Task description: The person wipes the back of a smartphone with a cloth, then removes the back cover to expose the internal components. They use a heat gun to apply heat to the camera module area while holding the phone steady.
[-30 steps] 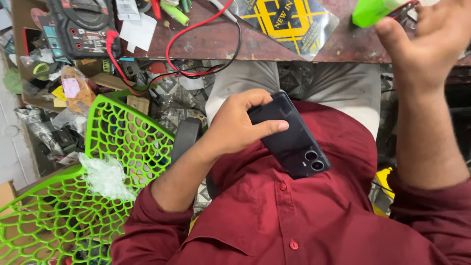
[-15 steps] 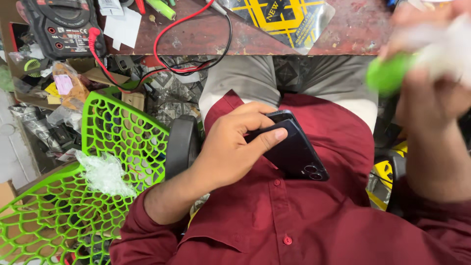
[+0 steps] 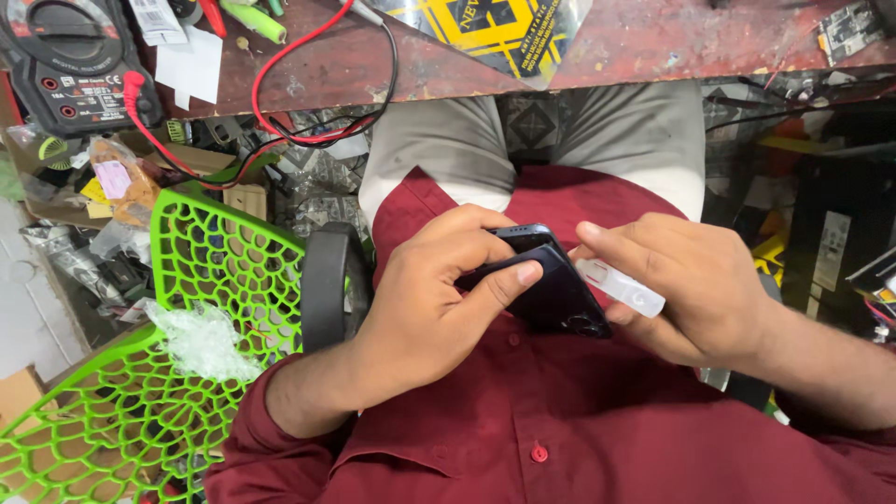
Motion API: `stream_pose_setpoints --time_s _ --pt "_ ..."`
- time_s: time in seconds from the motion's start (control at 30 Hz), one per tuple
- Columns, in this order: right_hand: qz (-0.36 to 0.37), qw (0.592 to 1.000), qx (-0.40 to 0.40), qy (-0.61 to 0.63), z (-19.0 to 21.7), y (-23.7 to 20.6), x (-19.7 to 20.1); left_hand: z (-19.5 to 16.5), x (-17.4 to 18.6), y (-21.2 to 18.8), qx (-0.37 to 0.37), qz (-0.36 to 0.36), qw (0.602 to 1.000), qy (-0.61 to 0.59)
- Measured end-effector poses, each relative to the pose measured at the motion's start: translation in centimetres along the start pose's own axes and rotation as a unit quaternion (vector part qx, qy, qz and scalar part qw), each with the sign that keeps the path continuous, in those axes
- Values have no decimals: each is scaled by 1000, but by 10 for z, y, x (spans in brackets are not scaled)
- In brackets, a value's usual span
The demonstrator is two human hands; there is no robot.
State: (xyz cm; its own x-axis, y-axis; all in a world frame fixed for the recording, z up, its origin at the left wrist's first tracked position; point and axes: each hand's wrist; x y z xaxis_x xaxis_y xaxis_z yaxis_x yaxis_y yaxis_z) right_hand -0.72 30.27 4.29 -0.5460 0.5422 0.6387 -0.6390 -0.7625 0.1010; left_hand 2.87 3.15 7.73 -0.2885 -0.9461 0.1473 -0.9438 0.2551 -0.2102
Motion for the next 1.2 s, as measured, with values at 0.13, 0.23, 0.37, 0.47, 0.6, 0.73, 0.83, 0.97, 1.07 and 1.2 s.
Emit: stream_pose_setpoints --time_s 0.13,0.23,0.37,0.47,0.6,0.73,0.83,0.97,1.07,1.2 --pt "-1 1000 18 -8 4 5 8 -5 -2 0 -18 8 1000 9" --pt "-1 999 28 -31 7 8 13 -7 -3 2 -20 10 1000 18" --pt "14 998 27 -58 9 11 16 -9 -4 4 -25 9 999 24" --pt "13 997 29 -65 9 11 17 -10 -5 4 -25 7 999 41" --pt "11 998 27 -51 8 12 16 -11 -6 4 -32 3 997 72" --pt "15 998 33 -53 6 12 17 -11 -6 5 -36 3 996 78" --pt "3 996 54 -70 4 12 16 -11 -6 6 -34 5 996 79" --pt "-12 997 51 -62 4 10 12 -11 -7 6 -30 7 997 75" --pt "-1 997 34 -64 3 9 11 -11 -7 6 -22 10 997 72" --pt "-24 994 67 -86 1 7 9 -11 -6 5 -30 10 997 76"
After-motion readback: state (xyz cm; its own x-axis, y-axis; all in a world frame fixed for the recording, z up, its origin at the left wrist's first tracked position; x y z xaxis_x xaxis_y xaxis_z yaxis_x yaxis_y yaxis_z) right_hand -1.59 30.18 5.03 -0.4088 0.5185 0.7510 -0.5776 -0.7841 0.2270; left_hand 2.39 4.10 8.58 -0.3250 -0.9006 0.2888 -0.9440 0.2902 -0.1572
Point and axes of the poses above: each hand's wrist, its own y-axis towards the middle knuckle, its own x-axis out of the back of the hand, z = x × y, and after that the axes turned 2 degrees about -y, right-handed
